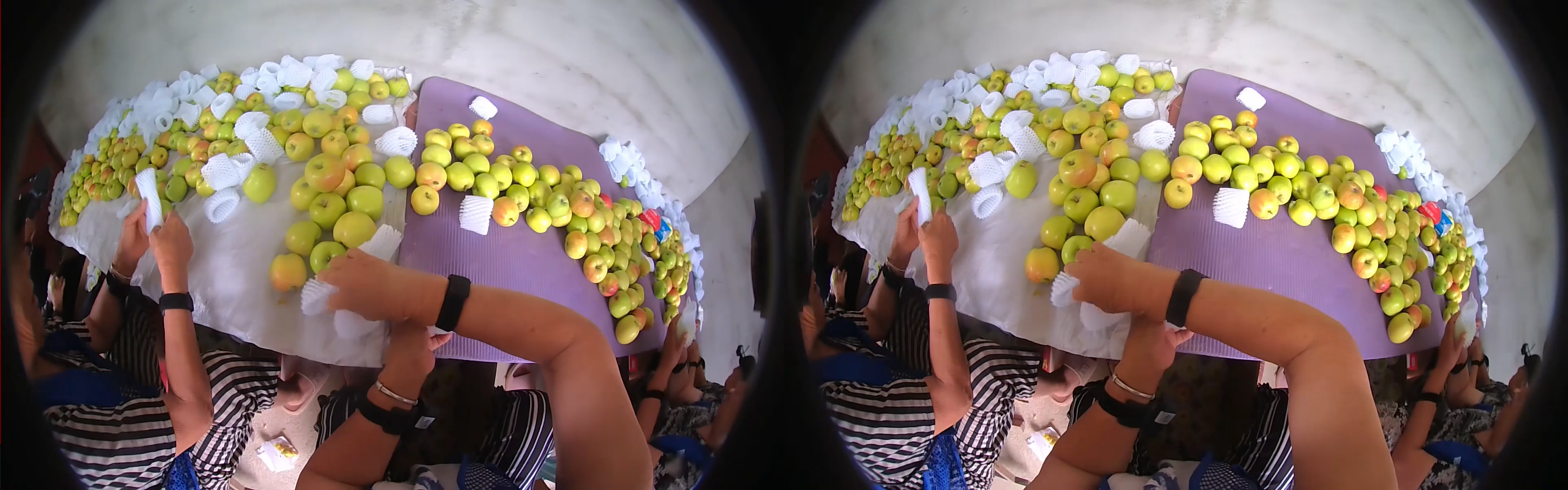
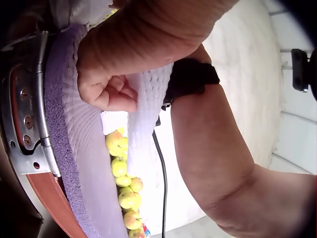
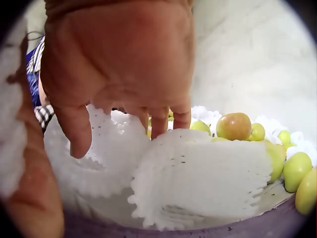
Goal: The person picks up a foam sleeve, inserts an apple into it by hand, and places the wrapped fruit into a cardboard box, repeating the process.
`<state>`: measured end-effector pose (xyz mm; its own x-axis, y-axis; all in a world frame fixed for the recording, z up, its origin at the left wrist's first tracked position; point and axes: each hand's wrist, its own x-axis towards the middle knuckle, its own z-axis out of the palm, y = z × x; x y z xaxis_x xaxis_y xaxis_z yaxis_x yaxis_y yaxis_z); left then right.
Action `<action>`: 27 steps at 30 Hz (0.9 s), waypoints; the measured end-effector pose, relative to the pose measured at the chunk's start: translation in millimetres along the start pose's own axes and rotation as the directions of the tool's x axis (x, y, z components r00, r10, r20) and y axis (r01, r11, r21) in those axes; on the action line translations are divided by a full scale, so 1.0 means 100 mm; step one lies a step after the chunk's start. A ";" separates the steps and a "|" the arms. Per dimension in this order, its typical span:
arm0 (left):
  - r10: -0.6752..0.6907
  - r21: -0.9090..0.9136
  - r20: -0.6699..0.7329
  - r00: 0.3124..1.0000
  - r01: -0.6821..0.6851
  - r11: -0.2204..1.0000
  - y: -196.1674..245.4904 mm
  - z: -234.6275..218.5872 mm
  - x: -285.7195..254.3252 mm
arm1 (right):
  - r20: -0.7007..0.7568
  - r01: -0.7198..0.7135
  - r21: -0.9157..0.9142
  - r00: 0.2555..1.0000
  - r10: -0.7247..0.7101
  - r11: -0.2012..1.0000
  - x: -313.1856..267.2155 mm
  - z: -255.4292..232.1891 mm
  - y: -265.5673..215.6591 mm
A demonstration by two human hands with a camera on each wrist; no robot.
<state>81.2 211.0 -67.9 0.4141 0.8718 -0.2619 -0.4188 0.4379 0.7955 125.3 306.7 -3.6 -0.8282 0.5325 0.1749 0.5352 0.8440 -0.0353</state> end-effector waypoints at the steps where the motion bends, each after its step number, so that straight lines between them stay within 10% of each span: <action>1: -0.021 -0.021 -0.011 1.000 0.021 1.000 0.05 0.04 -0.02 | 0.063 -0.027 -0.009 0.998 0.027 1.000 0.02 -0.05 0.03; 5: -0.144 -0.042 0.059 0.988 0.147 0.988 0.10 0.03 0.04 | -0.109 -0.072 -0.044 0.992 0.066 0.996 0.02 -0.20 0.07; 14: -0.166 -0.065 -0.047 0.985 0.163 0.985 0.15 0.11 0.03 | 0.212 -0.167 0.249 0.971 0.114 0.954 -0.15 -0.41 -0.07; 23: -0.107 -0.131 0.055 0.993 0.113 0.985 0.09 -0.02 0.04 | -0.108 -0.180 0.341 0.967 0.229 0.923 -0.17 -0.64 0.02; 27: -0.079 -0.075 0.052 0.995 0.083 0.994 0.16 -0.03 -0.01 | -0.185 -0.650 0.146 0.722 0.666 0.746 -0.59 -0.55 0.49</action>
<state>71.8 217.3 -56.7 0.4876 0.8216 -0.2953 -0.4424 0.5241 0.7277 209.7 312.9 38.9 -0.2110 0.9350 0.2849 0.9132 0.2925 -0.2837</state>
